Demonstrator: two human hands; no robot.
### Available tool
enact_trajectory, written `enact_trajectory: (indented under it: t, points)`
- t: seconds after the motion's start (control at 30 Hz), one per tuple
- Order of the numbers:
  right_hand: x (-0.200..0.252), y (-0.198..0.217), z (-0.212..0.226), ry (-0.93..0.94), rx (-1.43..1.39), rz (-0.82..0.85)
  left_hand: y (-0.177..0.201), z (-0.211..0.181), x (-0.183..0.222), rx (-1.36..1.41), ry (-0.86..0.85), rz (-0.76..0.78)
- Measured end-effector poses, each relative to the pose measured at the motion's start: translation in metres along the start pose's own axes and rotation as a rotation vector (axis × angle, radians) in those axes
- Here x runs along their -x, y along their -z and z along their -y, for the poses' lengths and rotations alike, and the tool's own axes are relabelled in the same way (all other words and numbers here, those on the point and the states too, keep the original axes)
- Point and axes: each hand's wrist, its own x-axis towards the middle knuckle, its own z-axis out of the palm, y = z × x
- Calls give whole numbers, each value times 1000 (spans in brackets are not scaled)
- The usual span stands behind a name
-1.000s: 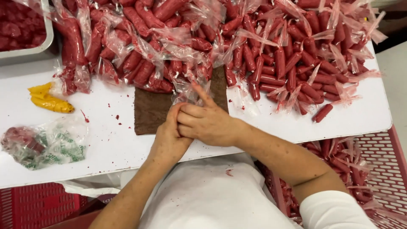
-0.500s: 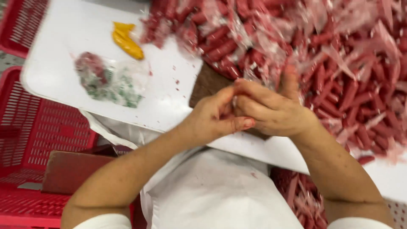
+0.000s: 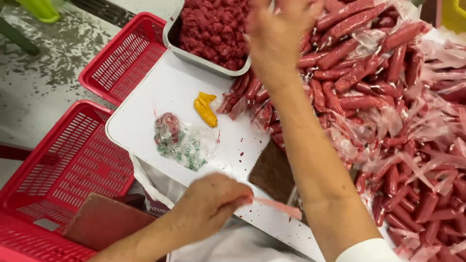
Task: Rapidly sorting and inspecting small red plastic-wrapped food items on a production table
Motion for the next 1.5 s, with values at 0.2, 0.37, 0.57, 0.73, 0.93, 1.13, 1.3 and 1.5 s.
enact_trajectory:
  t: [0.2,0.37,0.57,0.73,0.93,1.13,1.3,1.5]
  points:
    - [90,36,82,-753,730,1052,-4,46,-56,-351,-116,-603]
    - [193,105,103,-903,-205,-72,-49,46,-97,534,-182,-457]
    - [141,141,192,-786,352,561,-77,8,-96,871,-128,-246]
    - [152,171,240,-527,764,811,-81,-22,-51,486,-207,-196]
    - [256,184,260,-160,1089,1024,-141,44,9,1195,621,216]
    - [243,194,277,-442,681,1099,-178,53,22,931,769,373]
    - [197,188,322,-878,140,800,-140,13,-17,-351,-433,303]
    - [265,172,312,-1169,-292,-726,-240,35,-24,620,112,175]
